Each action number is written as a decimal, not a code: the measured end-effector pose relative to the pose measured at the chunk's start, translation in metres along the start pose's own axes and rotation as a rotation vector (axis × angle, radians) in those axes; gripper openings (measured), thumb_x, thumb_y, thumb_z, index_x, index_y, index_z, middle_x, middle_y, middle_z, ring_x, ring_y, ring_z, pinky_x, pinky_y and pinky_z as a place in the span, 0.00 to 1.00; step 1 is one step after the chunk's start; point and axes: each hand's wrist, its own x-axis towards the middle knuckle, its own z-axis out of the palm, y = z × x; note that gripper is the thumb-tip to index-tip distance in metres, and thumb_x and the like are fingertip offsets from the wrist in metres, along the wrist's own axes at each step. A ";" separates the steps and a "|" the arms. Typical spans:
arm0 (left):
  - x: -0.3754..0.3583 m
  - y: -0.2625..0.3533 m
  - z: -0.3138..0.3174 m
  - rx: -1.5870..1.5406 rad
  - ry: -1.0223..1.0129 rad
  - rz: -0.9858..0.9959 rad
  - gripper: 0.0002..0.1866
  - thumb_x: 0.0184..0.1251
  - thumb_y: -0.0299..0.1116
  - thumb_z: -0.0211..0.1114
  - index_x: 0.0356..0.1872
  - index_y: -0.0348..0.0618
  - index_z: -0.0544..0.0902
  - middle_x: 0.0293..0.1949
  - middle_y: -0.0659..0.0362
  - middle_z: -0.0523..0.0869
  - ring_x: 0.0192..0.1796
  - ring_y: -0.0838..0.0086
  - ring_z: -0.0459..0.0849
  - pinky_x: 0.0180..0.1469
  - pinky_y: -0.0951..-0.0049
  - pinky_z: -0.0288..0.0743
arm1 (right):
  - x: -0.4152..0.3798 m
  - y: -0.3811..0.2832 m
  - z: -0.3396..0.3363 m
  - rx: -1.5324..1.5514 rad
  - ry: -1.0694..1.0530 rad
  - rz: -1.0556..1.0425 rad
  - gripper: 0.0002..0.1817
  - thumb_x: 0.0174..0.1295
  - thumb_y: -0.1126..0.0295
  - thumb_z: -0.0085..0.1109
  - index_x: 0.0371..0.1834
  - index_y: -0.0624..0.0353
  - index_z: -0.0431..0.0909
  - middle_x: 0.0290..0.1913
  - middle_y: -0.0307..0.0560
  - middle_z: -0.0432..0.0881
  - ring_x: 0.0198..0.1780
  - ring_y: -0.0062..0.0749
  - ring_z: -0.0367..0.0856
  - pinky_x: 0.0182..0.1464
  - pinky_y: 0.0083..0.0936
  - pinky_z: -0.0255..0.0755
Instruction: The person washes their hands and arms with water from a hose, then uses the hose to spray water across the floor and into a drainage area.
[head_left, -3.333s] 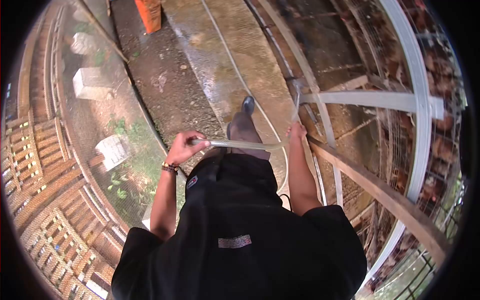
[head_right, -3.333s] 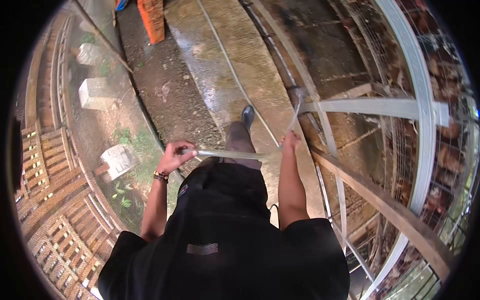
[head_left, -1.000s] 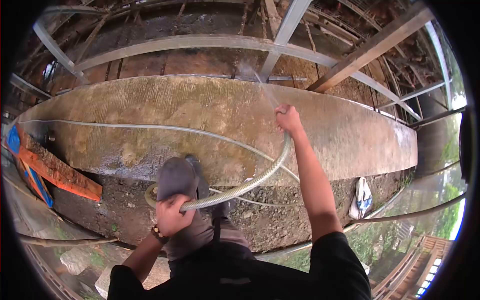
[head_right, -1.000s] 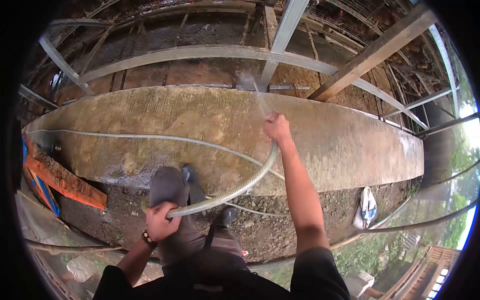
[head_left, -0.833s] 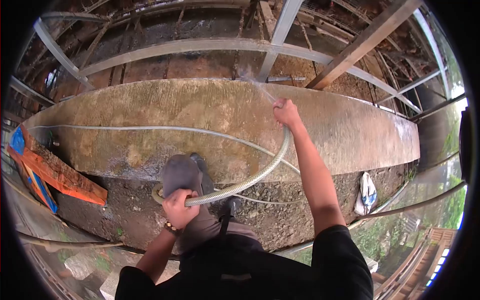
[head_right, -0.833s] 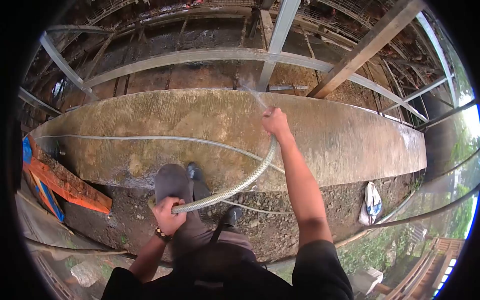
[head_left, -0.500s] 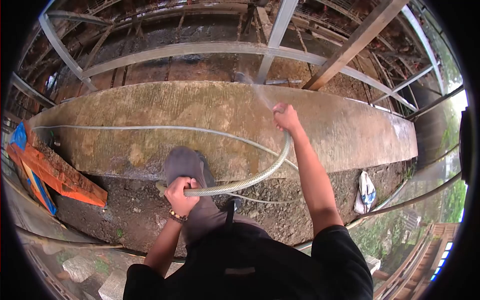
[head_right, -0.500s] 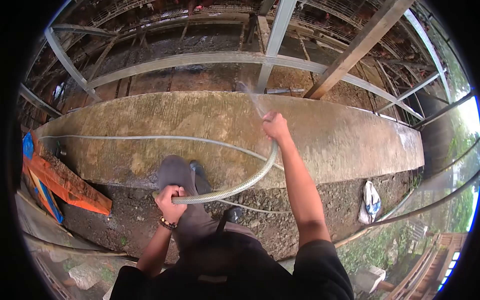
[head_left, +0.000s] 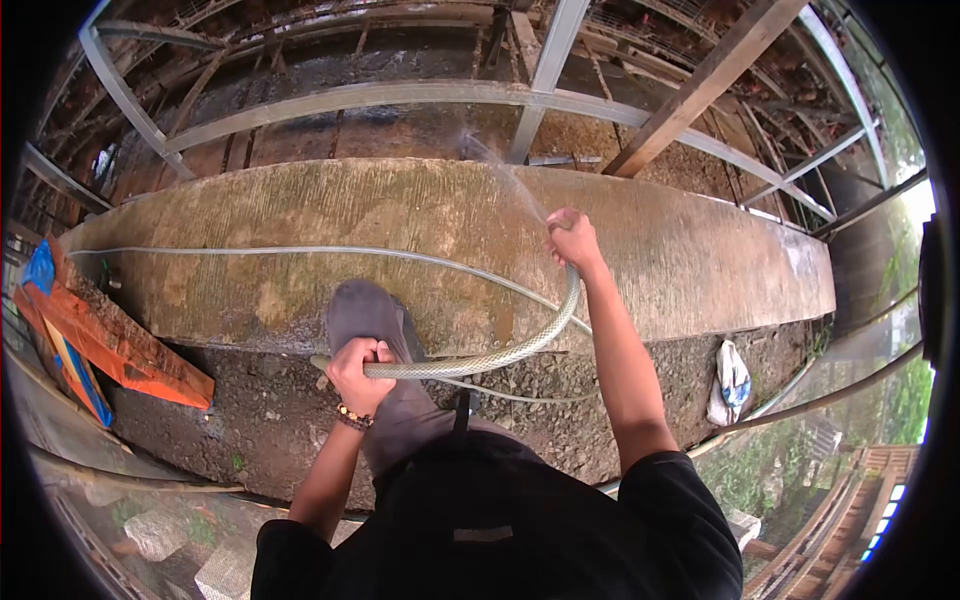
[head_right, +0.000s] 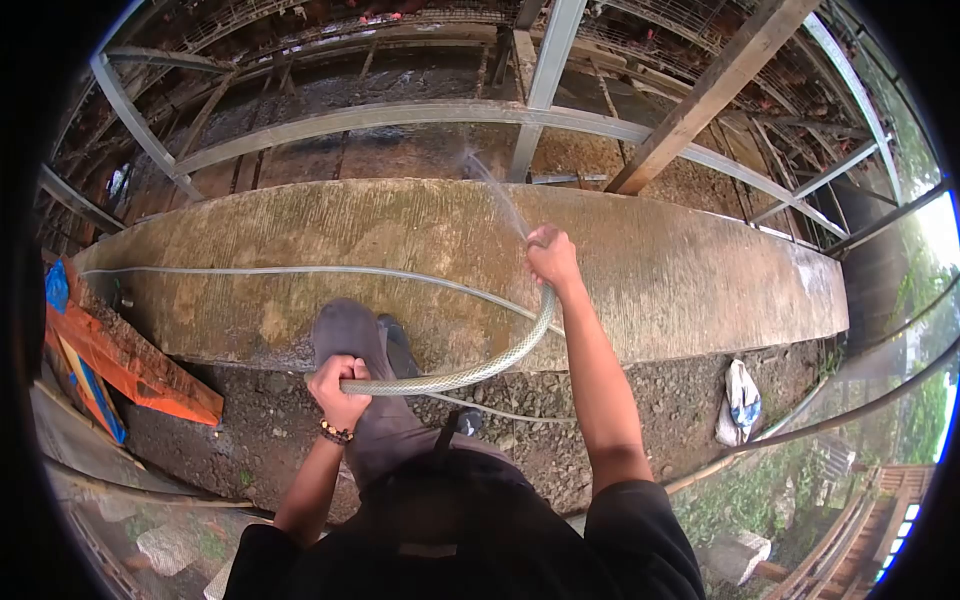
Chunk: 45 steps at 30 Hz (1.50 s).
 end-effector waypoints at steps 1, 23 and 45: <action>-0.001 0.000 0.001 -0.008 0.001 -0.001 0.07 0.48 0.24 0.66 0.20 0.43 0.75 0.13 0.58 0.69 0.15 0.63 0.70 0.20 0.65 0.63 | -0.001 0.001 0.000 -0.003 0.008 -0.003 0.11 0.60 0.72 0.51 0.43 0.62 0.77 0.20 0.49 0.82 0.15 0.27 0.78 0.17 0.26 0.72; -0.005 0.003 -0.001 -0.016 0.037 -0.050 0.07 0.48 0.26 0.66 0.20 0.42 0.75 0.13 0.58 0.69 0.14 0.64 0.68 0.20 0.65 0.61 | -0.011 0.016 0.001 0.043 0.134 0.025 0.10 0.57 0.72 0.51 0.40 0.64 0.76 0.19 0.51 0.81 0.15 0.32 0.79 0.19 0.29 0.73; -0.072 0.005 -0.079 0.042 -0.002 -0.243 0.08 0.50 0.26 0.72 0.21 0.41 0.79 0.12 0.60 0.69 0.13 0.71 0.66 0.19 0.71 0.60 | -0.040 0.021 0.060 0.085 0.144 0.010 0.16 0.55 0.71 0.52 0.45 0.68 0.75 0.21 0.55 0.81 0.15 0.36 0.80 0.20 0.33 0.74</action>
